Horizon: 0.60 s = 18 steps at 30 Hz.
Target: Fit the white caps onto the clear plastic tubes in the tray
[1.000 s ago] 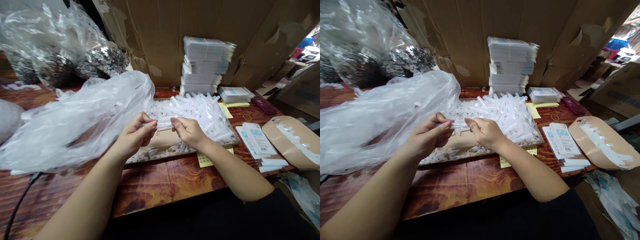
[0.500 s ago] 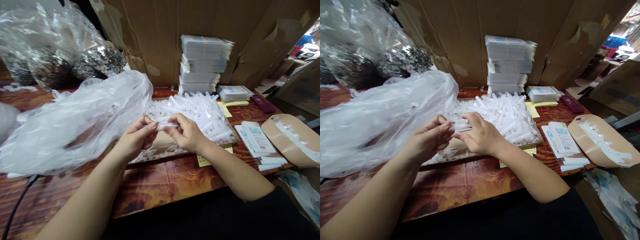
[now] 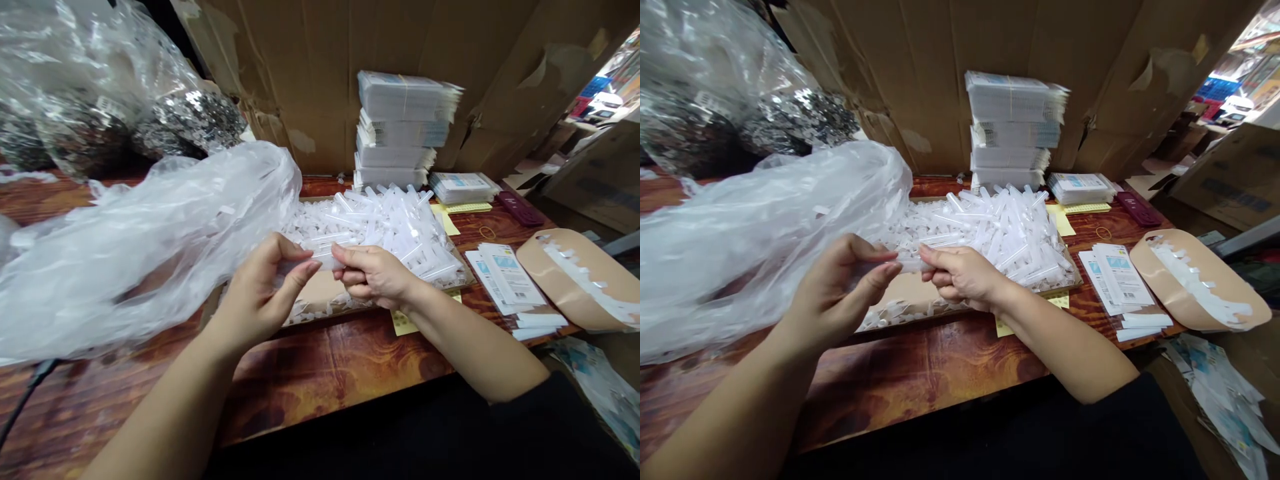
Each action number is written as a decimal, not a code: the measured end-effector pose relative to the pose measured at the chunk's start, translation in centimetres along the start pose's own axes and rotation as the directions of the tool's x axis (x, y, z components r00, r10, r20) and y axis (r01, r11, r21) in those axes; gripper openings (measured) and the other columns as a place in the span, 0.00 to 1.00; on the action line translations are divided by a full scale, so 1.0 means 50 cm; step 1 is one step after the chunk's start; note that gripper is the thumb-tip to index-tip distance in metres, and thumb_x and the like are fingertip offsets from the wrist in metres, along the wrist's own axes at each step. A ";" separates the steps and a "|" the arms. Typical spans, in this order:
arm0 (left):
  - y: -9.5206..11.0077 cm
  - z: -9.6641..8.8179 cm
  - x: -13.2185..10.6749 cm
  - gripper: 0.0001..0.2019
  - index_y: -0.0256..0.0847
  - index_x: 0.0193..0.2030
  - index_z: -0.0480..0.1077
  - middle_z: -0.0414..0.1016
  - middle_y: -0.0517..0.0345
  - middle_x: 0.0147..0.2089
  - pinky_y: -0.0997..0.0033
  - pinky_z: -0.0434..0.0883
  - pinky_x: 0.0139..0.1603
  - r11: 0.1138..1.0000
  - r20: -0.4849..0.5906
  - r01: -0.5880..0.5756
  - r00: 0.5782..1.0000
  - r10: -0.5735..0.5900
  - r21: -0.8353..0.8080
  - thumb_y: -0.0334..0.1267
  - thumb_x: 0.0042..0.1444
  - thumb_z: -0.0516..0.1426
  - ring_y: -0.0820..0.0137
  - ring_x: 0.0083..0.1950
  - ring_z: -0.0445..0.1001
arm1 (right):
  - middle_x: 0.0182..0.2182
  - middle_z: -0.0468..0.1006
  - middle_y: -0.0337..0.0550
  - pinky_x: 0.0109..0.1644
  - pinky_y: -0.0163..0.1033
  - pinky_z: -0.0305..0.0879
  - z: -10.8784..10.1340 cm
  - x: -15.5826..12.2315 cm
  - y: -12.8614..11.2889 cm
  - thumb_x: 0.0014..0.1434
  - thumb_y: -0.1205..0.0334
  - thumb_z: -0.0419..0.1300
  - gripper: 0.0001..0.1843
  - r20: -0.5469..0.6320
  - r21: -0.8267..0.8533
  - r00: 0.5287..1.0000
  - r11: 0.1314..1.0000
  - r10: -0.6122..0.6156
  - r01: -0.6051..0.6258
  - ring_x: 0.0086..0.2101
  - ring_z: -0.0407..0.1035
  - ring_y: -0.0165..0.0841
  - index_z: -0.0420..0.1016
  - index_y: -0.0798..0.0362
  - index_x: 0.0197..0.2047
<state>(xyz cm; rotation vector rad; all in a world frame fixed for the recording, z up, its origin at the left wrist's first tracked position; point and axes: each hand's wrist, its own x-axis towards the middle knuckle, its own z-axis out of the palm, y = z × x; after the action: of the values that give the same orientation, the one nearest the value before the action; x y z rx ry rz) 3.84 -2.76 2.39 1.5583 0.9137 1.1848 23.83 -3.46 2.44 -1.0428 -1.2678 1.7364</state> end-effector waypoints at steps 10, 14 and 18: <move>-0.002 0.004 0.024 0.19 0.45 0.42 0.72 0.70 0.62 0.31 0.74 0.64 0.28 0.992 -0.069 -0.042 0.997 0.034 -0.117 0.29 0.42 0.70 0.72 0.30 0.66 | 0.31 0.69 0.38 0.35 0.38 0.67 -0.093 -0.012 -0.051 0.71 0.53 0.58 0.11 -0.213 -0.781 0.743 0.567 -0.634 0.261 0.30 0.64 0.31 0.70 0.50 0.39; 0.003 -0.008 0.050 0.21 0.39 0.37 0.77 0.70 0.59 0.31 0.78 0.70 0.29 0.851 -0.096 0.135 0.973 -0.212 -0.508 0.22 0.31 0.59 0.74 0.32 0.68 | 0.44 0.73 0.49 0.52 0.52 0.71 -0.221 0.019 -0.049 0.68 0.58 0.61 0.05 -0.163 -0.976 0.534 0.214 -0.830 0.035 0.43 0.71 0.42 0.75 0.50 0.44; -0.003 -0.017 0.064 0.17 0.37 0.38 0.80 0.74 0.57 0.32 0.79 0.78 0.37 0.825 -0.104 0.242 0.935 -0.339 -0.511 0.19 0.41 0.61 0.75 0.34 0.75 | 0.47 0.73 0.54 0.60 0.63 0.67 -0.237 0.021 -0.048 0.64 0.60 0.66 0.12 -0.127 -0.992 0.541 0.115 -0.831 -0.056 0.52 0.70 0.51 0.78 0.53 0.50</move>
<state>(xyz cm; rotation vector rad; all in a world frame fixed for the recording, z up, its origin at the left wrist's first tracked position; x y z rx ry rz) 3.83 0.47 3.17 0.8687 0.8505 1.2346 34.42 2.42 2.37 -1.4918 -1.7975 -0.3008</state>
